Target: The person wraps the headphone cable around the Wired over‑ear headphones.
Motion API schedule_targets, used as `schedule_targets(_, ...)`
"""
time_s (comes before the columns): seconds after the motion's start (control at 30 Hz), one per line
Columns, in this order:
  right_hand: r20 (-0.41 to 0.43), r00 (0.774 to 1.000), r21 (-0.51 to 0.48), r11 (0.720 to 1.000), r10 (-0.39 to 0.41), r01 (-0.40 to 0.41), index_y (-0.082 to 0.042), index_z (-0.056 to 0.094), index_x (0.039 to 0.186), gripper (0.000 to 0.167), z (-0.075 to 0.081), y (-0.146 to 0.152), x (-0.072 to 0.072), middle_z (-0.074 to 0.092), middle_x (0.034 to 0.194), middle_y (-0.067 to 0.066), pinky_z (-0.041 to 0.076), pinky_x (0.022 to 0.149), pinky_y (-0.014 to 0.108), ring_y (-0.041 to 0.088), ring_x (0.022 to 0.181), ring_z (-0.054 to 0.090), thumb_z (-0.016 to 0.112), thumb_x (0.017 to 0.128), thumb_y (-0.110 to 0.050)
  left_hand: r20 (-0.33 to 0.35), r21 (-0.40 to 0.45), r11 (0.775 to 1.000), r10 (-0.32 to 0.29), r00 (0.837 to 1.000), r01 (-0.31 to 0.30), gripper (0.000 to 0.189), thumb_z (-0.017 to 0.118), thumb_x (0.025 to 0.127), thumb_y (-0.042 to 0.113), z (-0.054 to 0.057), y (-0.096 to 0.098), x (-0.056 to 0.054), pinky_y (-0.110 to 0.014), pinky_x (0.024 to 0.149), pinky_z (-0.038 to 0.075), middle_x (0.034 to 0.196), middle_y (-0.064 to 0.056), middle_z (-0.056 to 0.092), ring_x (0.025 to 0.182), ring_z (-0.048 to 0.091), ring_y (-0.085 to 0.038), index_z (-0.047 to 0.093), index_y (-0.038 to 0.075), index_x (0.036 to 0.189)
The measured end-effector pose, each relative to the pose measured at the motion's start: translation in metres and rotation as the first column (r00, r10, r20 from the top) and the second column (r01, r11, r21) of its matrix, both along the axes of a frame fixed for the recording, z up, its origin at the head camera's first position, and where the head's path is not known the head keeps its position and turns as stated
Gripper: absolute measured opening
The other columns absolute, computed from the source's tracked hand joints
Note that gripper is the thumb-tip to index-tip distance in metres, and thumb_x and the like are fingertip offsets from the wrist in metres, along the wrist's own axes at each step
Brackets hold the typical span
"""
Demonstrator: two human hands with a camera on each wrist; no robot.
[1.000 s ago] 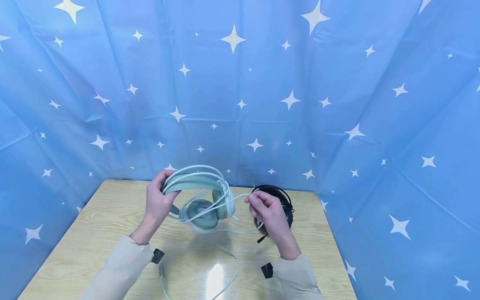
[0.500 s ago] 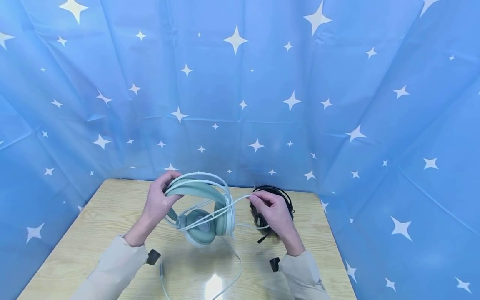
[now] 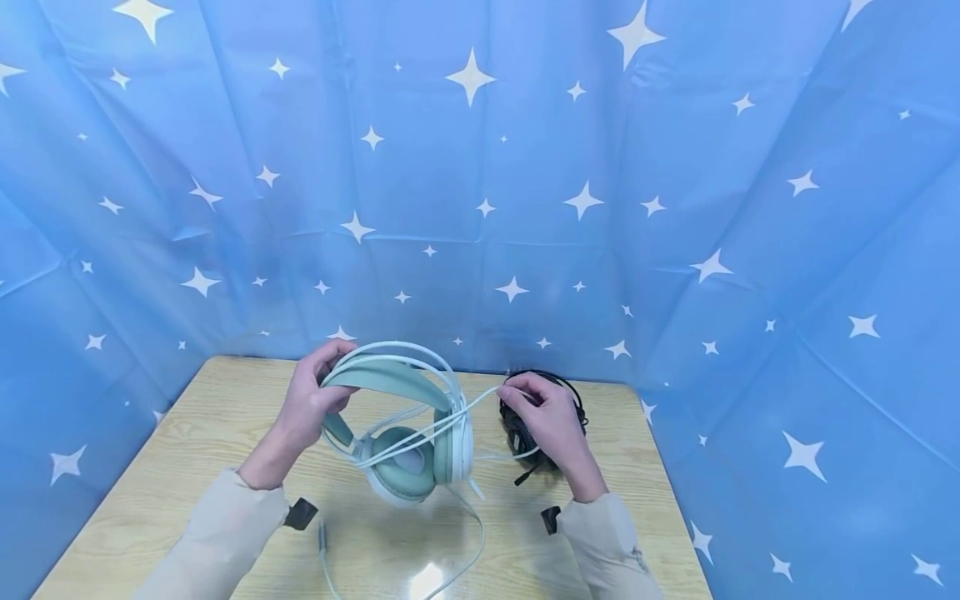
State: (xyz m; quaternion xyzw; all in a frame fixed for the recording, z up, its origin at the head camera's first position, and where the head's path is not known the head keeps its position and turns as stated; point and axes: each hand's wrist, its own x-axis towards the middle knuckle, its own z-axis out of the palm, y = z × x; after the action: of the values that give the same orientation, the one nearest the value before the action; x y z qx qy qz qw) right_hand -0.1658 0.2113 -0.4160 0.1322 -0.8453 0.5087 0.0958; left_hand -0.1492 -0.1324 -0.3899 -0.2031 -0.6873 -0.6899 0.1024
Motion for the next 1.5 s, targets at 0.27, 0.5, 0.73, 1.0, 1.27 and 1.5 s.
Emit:
schedule_targets(0.27, -0.028, 0.999, 0.0, 1.0, 0.027, -0.027, -0.01, 0.077, 0.104, 0.016, 0.0, -0.002, -0.003, 0.074, 0.096, 0.002, 0.051, 0.075, 0.022, 0.01, 0.083, 0.064, 0.071, 0.099, -0.024, 0.016, 0.237, 0.955, -0.185, 0.983, 0.176, 0.037, 0.056, 0.086, -0.013, -0.005, -0.003, -0.004, -0.032, 0.041, 0.016, 0.064, 0.004, 0.05, 0.043, 0.024, -0.015, 0.067, 0.014, 0.109)
schedule_targets(0.5, -0.012, 0.999, -0.024, 0.998, 0.053, -0.053, -0.009, 0.077, 0.106, 0.015, 0.001, -0.006, -0.005, 0.073, 0.097, 0.006, 0.049, 0.074, 0.023, 0.01, 0.081, 0.06, 0.072, 0.099, -0.021, -0.017, 0.431, 0.824, -0.399, 0.917, 0.367, 0.047, 0.04, 0.087, -0.018, -0.012, -0.01, -0.009, -0.03, 0.042, 0.011, 0.062, 0.0, 0.036, 0.045, 0.018, -0.015, 0.065, 0.012, 0.113)
schedule_targets(0.73, 0.01, 0.999, -0.022, 0.998, 0.051, -0.051, -0.009, 0.076, 0.108, 0.016, -0.003, -0.013, -0.009, 0.073, 0.101, 0.008, 0.051, 0.076, 0.024, 0.011, 0.084, 0.061, 0.072, 0.099, -0.021, -0.055, 0.55, 0.682, -0.546, 0.836, 0.482, 0.048, 0.035, 0.091, -0.016, -0.019, -0.015, -0.013, -0.023, 0.043, 0.013, 0.065, -0.001, 0.031, 0.047, 0.016, -0.014, 0.064, 0.01, 0.119)
schedule_targets(1.0, 0.03, 0.999, -0.007, 0.999, 0.032, -0.031, -0.008, 0.076, 0.108, 0.017, -0.006, -0.022, -0.012, 0.073, 0.104, 0.008, 0.051, 0.079, 0.027, 0.017, 0.089, 0.063, 0.069, 0.101, -0.021, -0.06, 0.591, 0.625, -0.597, 0.8, 0.51, 0.046, 0.036, 0.093, -0.014, -0.02, -0.013, -0.013, -0.022, 0.044, 0.015, 0.066, -0.001, 0.034, 0.048, 0.017, -0.013, 0.064, 0.01, 0.12)
schedule_targets(1.27, 0.031, 0.987, -0.008, 0.988, 0.157, -0.157, 0.001, 0.074, 0.108, 0.017, 0.006, -0.039, -0.003, 0.063, 0.083, 0.008, 0.044, 0.066, 0.025, 0.01, 0.071, 0.053, 0.063, 0.103, -0.01, -0.105, 0.623, 0.549, -0.647, 0.755, 0.557, 0.047, 0.033, 0.094, -0.014, -0.022, -0.009, -0.014, -0.021, 0.044, 0.016, 0.066, 0.0, 0.034, 0.047, 0.019, -0.012, 0.064, 0.009, 0.122)
schedule_targets(1.5, 0.012, 0.997, -0.063, 0.995, 0.073, -0.072, -0.005, 0.077, 0.105, 0.018, -0.01, -0.031, -0.015, 0.065, 0.085, 0.002, 0.044, 0.065, 0.025, 0.01, 0.069, 0.052, 0.064, 0.104, -0.016, -0.102, 0.618, 0.523, -0.688, 0.719, 0.587, 0.057, 0.024, 0.092, -0.016, -0.023, -0.013, -0.016, -0.021, 0.044, 0.016, 0.07, 0.002, 0.047, 0.048, 0.018, -0.012, 0.065, 0.009, 0.123)
